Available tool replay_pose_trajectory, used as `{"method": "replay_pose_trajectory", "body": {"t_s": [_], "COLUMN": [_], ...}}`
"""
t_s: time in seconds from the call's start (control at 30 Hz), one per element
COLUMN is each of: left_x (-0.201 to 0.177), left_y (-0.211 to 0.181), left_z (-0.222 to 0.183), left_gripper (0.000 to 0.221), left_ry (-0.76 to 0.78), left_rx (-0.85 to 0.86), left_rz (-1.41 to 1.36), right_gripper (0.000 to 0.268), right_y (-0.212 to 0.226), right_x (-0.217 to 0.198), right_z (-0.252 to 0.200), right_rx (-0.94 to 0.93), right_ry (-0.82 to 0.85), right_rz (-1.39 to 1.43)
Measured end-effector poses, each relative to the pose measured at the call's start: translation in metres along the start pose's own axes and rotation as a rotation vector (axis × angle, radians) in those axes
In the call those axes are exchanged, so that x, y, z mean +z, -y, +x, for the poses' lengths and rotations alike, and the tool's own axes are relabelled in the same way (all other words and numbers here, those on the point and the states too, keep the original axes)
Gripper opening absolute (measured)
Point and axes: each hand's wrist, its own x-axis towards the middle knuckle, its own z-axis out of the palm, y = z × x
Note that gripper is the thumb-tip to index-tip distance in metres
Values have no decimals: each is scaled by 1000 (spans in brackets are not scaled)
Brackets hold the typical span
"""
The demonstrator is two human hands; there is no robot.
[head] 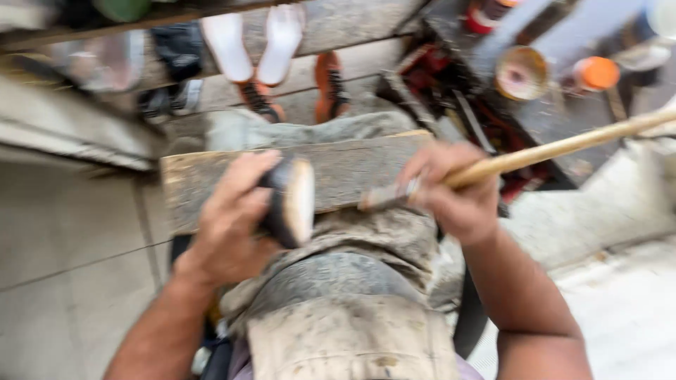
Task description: Applying liquid coating to the edges of shoe soles using a brush at a repair bench
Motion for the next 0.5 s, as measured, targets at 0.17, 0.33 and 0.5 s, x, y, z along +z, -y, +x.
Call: {"method": "replay_pose_trajectory", "body": {"t_s": [0.17,0.33,0.5], "left_x": [23,45,49], "left_y": [21,44,39], "left_z": [-48,-74,-42], "left_gripper": [79,76,75], "left_ry": [-432,-453,-393], "left_rx": [-792,-539,-629], "left_rz": [-928,-727,-739], "right_gripper": [22,17,13], "right_y": [6,-32,-79], "right_x": [-143,-236,-287], "right_z": [34,44,49], "right_rx": [-58,205,282], "right_ry": [-437,-532,-397], "right_rz": [-512,-810,-1148]}}
